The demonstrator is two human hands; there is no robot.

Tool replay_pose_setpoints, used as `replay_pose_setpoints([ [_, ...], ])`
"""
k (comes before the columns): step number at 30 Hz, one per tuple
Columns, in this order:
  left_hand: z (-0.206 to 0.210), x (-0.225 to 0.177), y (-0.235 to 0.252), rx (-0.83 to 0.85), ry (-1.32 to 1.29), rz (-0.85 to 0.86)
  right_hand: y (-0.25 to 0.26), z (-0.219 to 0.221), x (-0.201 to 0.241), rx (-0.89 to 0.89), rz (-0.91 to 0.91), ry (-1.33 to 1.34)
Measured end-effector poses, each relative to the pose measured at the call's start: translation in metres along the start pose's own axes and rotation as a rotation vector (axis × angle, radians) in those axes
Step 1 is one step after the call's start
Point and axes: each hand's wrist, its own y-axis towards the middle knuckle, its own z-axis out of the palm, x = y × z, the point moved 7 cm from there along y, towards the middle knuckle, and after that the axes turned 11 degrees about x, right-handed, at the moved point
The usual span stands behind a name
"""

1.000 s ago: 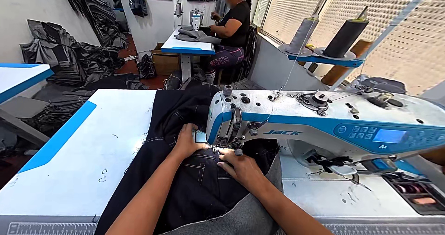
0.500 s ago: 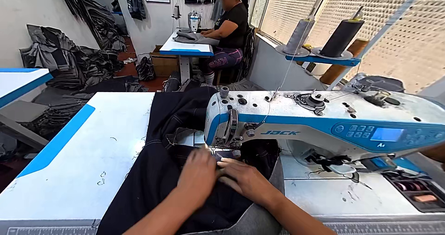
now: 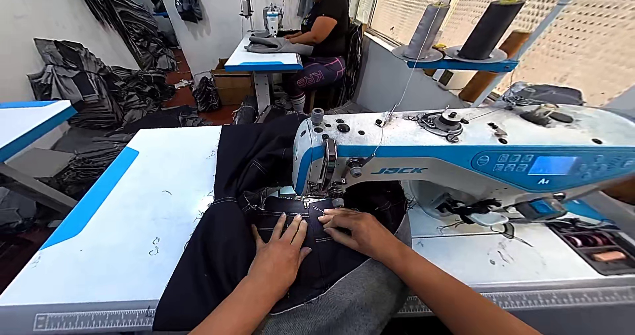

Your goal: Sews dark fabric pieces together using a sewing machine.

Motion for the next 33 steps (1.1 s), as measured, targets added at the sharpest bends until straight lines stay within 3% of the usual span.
replay_pose_setpoints([
  [22,-0.022,0.021,0.033,0.021,0.033,0.033,0.020,-0.001,-0.023,0.001,0.075,-0.036],
  [24,-0.016,0.021,0.030,-0.082,0.057,0.088,0.019,0.000,-0.021,-0.001,0.066,-0.063],
  [27,-0.012,0.011,0.012,-0.488,0.129,0.350,0.013,0.001,-0.003,0.014,-0.066,-0.125],
  [29,-0.011,0.006,0.004,-0.507,0.162,0.449,0.008,0.002,0.013,0.099,-0.149,-0.060],
  [33,-0.015,0.014,0.004,-0.382,0.123,0.400,0.002,-0.003,0.004,0.115,-0.142,0.022],
])
